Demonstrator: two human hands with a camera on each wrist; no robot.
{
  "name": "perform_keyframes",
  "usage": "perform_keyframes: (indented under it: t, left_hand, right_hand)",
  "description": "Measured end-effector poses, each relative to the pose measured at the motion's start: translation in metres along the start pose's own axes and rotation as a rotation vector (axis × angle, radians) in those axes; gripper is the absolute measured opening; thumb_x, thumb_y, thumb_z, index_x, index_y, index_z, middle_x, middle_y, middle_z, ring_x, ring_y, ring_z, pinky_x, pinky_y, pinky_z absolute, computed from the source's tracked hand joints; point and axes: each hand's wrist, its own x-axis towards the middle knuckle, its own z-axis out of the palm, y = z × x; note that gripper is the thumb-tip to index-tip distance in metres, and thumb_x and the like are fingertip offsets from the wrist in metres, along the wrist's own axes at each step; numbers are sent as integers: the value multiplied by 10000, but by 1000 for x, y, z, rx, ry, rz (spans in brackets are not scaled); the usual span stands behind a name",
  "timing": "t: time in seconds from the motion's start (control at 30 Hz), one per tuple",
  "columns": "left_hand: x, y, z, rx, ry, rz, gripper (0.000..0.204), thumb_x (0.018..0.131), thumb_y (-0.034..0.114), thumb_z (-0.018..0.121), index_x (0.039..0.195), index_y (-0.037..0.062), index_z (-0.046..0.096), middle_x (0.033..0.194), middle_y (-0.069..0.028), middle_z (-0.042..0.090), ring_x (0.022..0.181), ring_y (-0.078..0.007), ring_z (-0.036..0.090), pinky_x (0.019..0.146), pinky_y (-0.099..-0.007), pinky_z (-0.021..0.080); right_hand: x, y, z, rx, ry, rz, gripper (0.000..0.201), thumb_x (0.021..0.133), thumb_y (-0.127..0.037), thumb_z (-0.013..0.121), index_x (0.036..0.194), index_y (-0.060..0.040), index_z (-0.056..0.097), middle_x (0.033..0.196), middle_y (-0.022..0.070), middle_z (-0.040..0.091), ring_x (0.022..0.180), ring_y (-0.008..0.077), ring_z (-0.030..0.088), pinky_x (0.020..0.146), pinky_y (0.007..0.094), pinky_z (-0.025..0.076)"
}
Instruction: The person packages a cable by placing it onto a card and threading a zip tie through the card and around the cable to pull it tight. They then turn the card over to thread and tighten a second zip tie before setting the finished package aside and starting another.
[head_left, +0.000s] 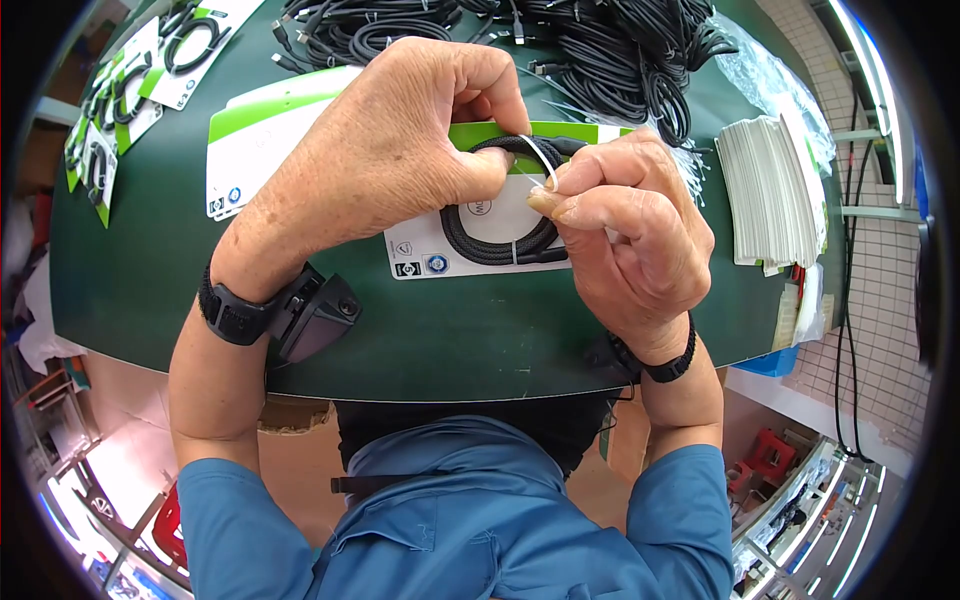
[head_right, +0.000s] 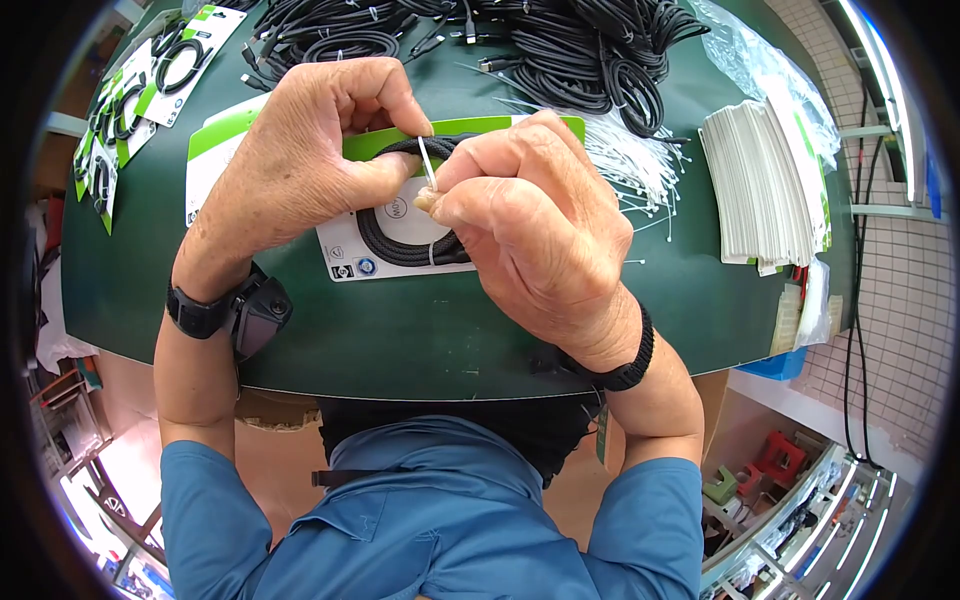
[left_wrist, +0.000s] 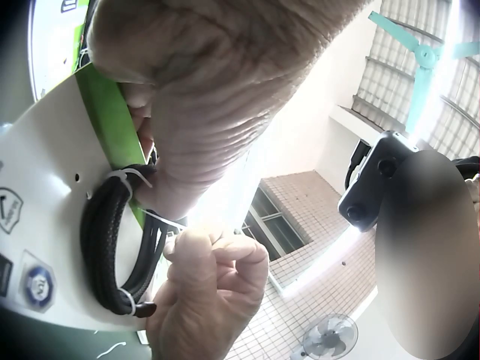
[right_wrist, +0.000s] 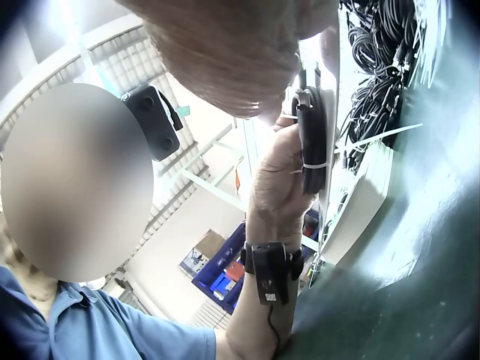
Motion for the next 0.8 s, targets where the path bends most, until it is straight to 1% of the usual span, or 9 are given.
perform_keyframes:
  t: [0.43,0.7,0.8]
  left_hand:
    - [0,-1,1,-8,-8,-10,142,810,-44,690,949,-19,674,898,-6,693,904,-60,663,847,-236,554]
    - [0,-2,1,-11,-10,-1,140,811,-45,690,947,-17,672,887,2,681,882,-51,644,833,-229,546]
    - [0,-3,2,-14,-6,9,139,812,-45,691,947,-17,673,881,5,675,870,-48,636,824,-226,543]
  right_hand:
    - [1,-2,0,-27,-16,8,281,688,87,831,887,-55,692,874,64,703,735,216,636,648,335,473]
    - [0,-1,1,-14,-23,34,264,707,84,825,889,-56,694,865,68,701,736,213,638,647,335,476]
    - [-1,-2,3,-2,-17,68,248,727,73,829,890,-59,695,863,67,702,738,215,637,651,334,480]
